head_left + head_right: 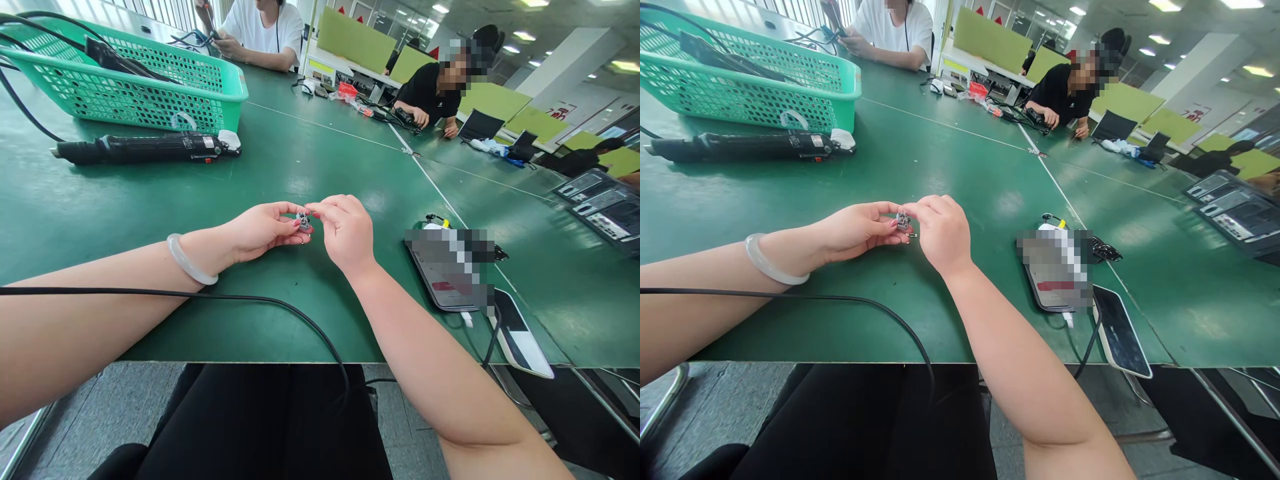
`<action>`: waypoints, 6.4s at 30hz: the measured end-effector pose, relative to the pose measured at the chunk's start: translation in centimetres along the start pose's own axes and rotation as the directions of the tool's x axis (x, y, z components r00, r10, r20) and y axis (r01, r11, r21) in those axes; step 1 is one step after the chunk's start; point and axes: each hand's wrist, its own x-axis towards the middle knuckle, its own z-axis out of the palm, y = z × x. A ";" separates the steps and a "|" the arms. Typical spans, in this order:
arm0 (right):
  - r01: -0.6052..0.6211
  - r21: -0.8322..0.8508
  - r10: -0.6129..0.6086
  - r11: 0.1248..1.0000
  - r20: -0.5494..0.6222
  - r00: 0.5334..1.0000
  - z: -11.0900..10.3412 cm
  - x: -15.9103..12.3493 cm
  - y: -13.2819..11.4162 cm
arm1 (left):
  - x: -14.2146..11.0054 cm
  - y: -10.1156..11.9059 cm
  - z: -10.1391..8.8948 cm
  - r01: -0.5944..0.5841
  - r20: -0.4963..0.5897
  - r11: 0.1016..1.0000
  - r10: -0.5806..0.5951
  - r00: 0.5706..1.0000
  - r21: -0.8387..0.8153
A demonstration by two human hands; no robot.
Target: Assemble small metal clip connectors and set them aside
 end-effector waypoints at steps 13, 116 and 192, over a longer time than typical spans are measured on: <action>0.071 0.069 -0.073 0.995 0.030 0.997 0.2 -0.2 0.2 | 0.2 -0.2 -0.3 0.006 0.034 0.999 -0.004 0.999 -0.036; -0.077 0.281 0.034 0.957 0.155 0.987 0.0 -0.2 0.9 | -0.2 0.3 -0.1 -0.021 -0.032 1.000 0.021 0.999 0.005; -0.153 -0.040 0.158 0.987 0.234 0.959 -0.9 -0.1 -0.8 | 0.0 -0.1 0.6 0.021 -0.207 1.000 -0.024 0.978 -0.015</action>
